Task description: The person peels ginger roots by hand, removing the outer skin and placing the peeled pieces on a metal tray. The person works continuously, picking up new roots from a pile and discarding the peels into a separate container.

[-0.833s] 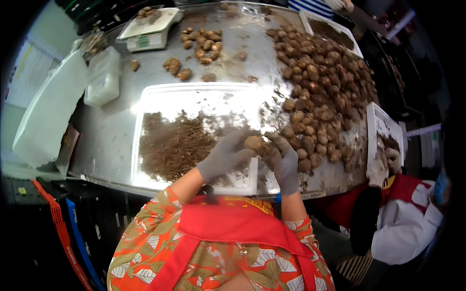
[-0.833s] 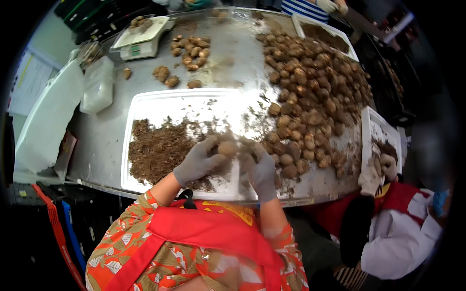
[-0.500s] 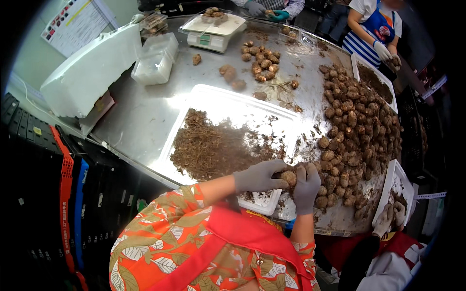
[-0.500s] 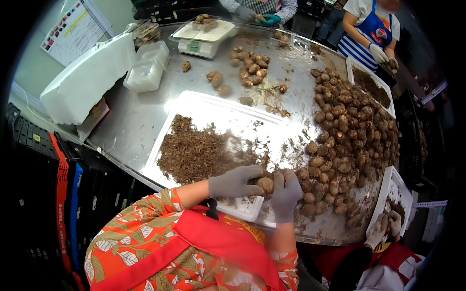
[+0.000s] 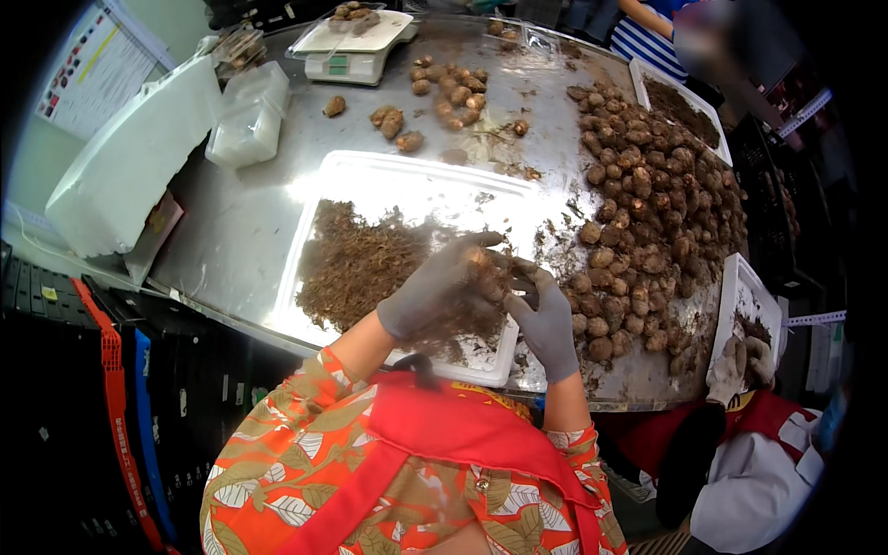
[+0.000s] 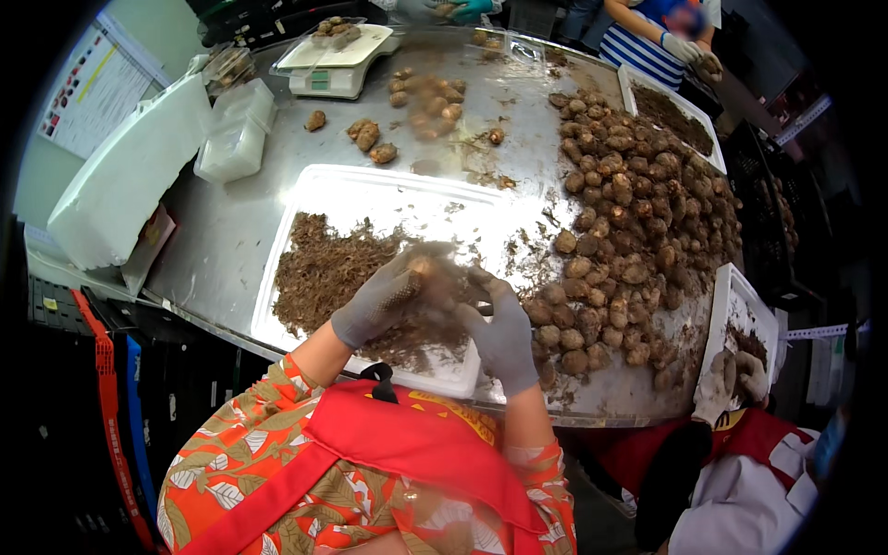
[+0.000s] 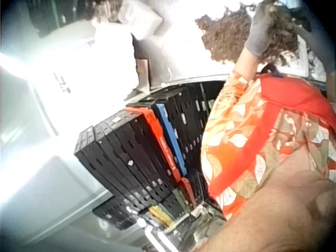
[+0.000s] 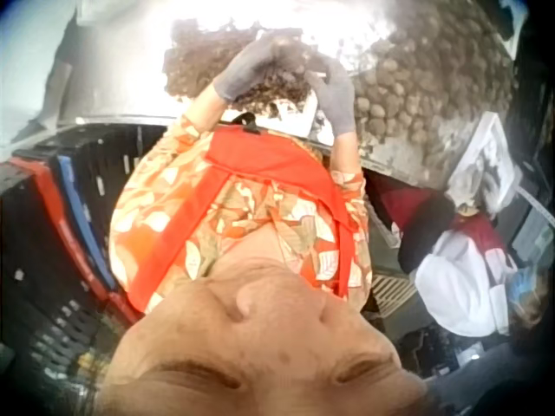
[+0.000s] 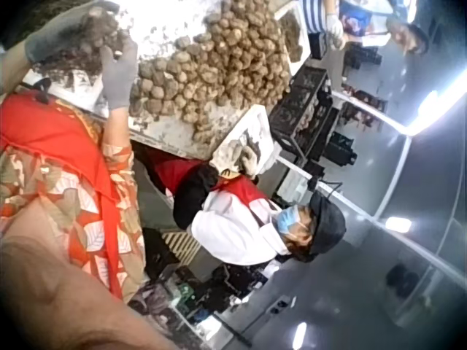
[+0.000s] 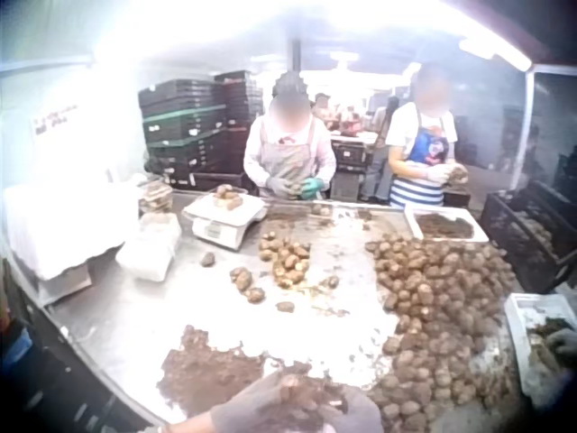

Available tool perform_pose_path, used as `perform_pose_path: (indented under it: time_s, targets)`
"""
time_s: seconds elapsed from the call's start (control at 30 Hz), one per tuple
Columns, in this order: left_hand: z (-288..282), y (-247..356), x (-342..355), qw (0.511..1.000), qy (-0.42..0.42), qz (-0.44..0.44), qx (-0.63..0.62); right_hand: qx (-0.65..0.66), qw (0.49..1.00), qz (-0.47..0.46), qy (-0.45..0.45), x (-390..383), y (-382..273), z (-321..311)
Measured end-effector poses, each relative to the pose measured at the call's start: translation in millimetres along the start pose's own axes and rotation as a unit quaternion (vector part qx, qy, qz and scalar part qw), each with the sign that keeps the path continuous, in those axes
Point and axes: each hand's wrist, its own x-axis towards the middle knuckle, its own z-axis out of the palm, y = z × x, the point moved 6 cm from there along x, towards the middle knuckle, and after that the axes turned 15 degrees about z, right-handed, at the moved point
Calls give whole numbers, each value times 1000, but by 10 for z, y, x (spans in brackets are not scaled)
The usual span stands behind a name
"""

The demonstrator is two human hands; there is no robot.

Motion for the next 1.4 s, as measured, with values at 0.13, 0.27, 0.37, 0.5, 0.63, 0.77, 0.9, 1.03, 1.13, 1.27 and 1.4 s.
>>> perform_pose_path:
  time_s: [0.13, 0.27, 0.37, 0.5, 0.63, 0.77, 0.9, 1.03, 1.13, 1.27, 1.4]
  targets:
    - [28, 15, 15, 1000, -7, 1, -3, -59, 989, -128, 47, -145, -265, -32]
    - [74, -36, 6, 998, 14, -17, -67, 10, 979, -187, 75, -204, -446, 8]
    - [229, 14, -18, 998, 52, -21, -27, -92, 948, -272, 135, -261, -651, 30]
    - [98, 28, 11, 967, -39, 71, 240, -162, 904, -320, 232, -241, -639, 71]
    - [-2, -196, 6, 994, -33, 26, 102, -218, 911, -261, 233, 61, -437, 64]
    - [-54, -313, -39, 999, 33, -14, 22, -135, 967, -149, 153, 215, -224, -54]
    - [-97, -173, 12, 981, -54, 16, 187, 122, 993, 2, 1, 127, -211, -13]
    - [-21, -127, 35, 967, -45, 47, 246, 94, 992, -30, 74, 42, -209, 102]
    - [-102, -170, 21, 954, -36, 84, 285, -44, 979, -133, 147, 56, -191, 90]
    - [-81, -25, -13, 976, 25, 18, 213, -137, 953, -204, 179, 225, -20, 99]
    - [-55, -52, -58, 996, 70, 11, -55, -104, 975, -137, 139, 229, -33, -40]
